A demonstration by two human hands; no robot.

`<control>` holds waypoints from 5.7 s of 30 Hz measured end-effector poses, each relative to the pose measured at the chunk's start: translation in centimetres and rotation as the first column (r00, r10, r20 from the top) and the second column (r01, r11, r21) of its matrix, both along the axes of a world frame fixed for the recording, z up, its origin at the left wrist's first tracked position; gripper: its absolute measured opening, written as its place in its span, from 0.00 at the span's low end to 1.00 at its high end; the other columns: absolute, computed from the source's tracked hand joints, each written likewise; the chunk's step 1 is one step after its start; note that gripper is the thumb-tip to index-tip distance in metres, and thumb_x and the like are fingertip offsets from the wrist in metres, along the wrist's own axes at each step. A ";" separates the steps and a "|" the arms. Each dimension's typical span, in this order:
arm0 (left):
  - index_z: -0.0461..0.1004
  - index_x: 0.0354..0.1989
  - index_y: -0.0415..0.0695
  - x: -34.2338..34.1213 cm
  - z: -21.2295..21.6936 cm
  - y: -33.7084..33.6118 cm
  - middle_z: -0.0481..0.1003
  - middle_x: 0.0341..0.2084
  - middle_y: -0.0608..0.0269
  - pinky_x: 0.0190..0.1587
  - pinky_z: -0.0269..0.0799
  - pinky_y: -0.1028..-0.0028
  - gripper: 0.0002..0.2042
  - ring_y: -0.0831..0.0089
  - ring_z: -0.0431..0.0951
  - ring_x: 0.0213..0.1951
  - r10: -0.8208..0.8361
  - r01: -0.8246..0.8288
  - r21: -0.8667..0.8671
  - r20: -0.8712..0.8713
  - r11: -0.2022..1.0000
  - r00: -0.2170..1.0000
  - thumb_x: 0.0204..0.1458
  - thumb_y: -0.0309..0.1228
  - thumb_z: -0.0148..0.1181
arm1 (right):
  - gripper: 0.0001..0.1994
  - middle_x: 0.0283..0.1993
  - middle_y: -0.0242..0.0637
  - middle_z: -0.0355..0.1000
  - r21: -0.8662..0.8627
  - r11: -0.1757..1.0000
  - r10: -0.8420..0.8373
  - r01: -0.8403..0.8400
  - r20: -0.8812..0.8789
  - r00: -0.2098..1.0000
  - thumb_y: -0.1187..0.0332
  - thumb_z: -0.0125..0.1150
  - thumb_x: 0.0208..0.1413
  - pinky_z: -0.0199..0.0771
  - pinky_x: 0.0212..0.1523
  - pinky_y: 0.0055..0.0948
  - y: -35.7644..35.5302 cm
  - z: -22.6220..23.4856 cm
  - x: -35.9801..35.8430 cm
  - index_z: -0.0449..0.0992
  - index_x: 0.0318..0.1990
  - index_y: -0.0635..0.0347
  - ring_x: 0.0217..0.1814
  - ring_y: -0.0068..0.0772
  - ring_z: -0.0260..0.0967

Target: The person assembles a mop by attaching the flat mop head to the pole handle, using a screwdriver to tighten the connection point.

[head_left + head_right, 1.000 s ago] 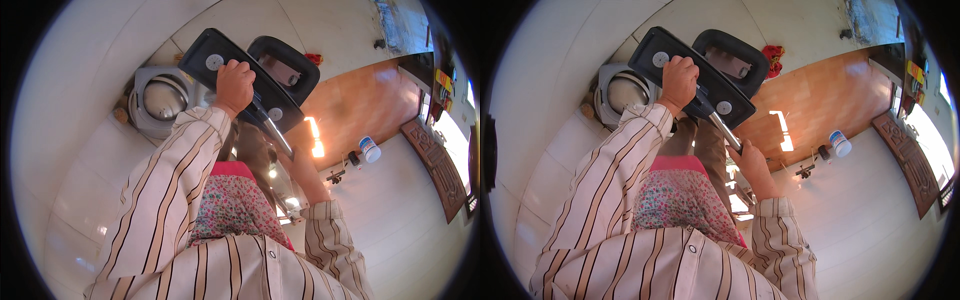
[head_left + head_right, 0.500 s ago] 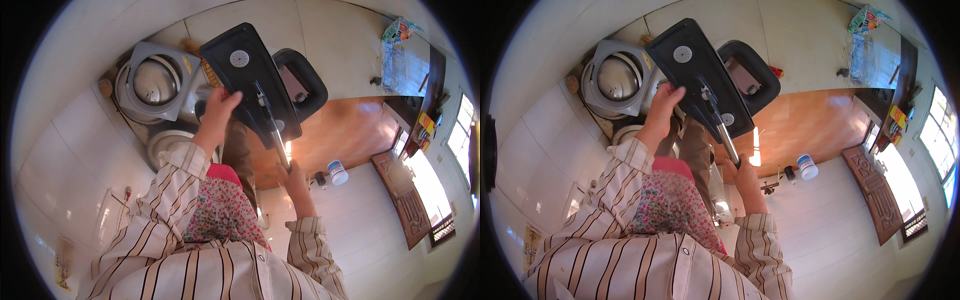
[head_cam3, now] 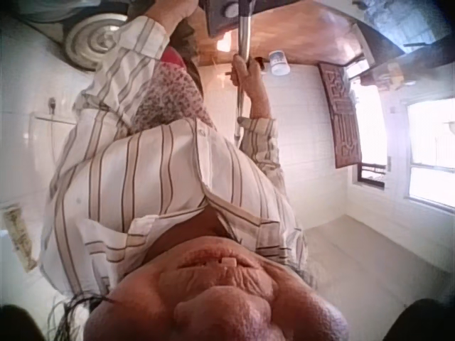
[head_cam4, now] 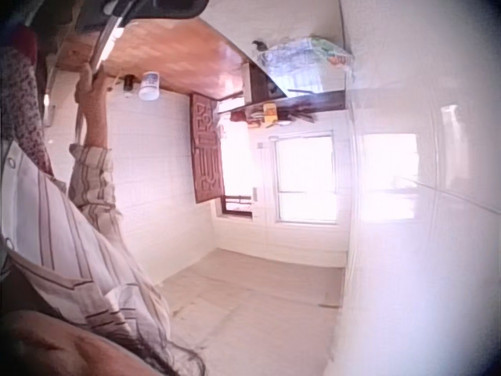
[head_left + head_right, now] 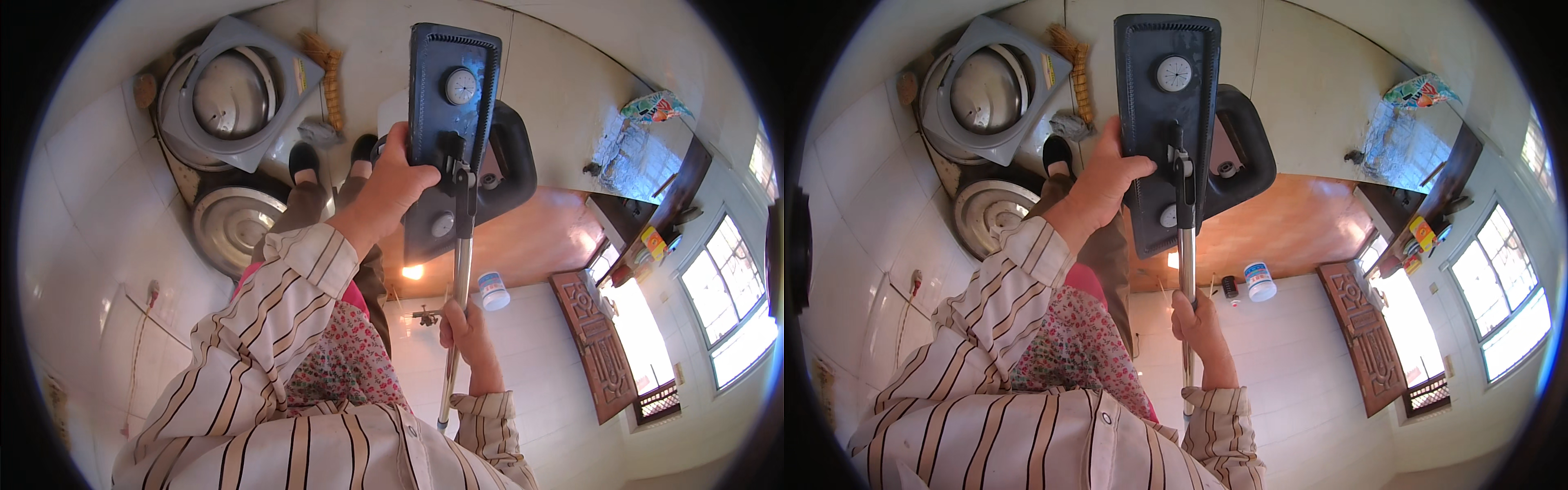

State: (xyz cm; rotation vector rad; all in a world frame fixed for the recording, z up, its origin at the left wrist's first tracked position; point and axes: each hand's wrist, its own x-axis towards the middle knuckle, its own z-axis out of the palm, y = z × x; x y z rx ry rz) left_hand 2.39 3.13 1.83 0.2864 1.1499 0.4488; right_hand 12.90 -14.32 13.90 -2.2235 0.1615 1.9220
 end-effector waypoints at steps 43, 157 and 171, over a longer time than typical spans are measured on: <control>0.63 0.46 0.39 -7.7 10.4 4.5 0.72 0.37 0.62 0.43 0.69 0.78 0.25 0.76 0.73 0.37 -0.091 0.124 0.141 -0.221 0.982 0.971 0.37 0.19 0.66 | 0.19 0.18 0.29 0.62 0.295 0.952 0.044 0.082 -0.397 0.917 0.54 0.49 0.56 0.59 0.19 0.19 1.3 1.2 -7.3 0.62 0.39 0.64 0.18 0.17 0.58; 0.48 0.59 0.35 -6.8 67.5 -3.6 0.56 0.56 0.51 0.57 0.52 0.67 0.41 0.63 0.57 0.57 -0.486 -0.130 0.991 0.113 -0.002 0.867 0.49 0.62 0.32 | 0.11 0.17 0.39 0.62 0.720 -0.074 -0.159 -0.690 0.674 0.721 0.66 0.47 0.57 0.57 0.18 0.25 5.9 56.8 -4.7 0.60 0.34 0.68 0.16 0.26 0.58; 0.54 0.55 0.36 -7.0 67.1 -1.8 0.60 0.50 0.54 0.50 0.60 0.68 0.35 0.65 0.62 0.50 -0.362 -0.173 0.984 0.146 -0.043 0.921 0.51 0.58 0.36 | 0.14 0.16 0.41 0.63 0.679 -0.135 -0.141 -0.721 0.707 0.693 0.64 0.50 0.56 0.61 0.19 0.29 8.4 56.9 -5.0 0.59 0.31 0.69 0.17 0.30 0.62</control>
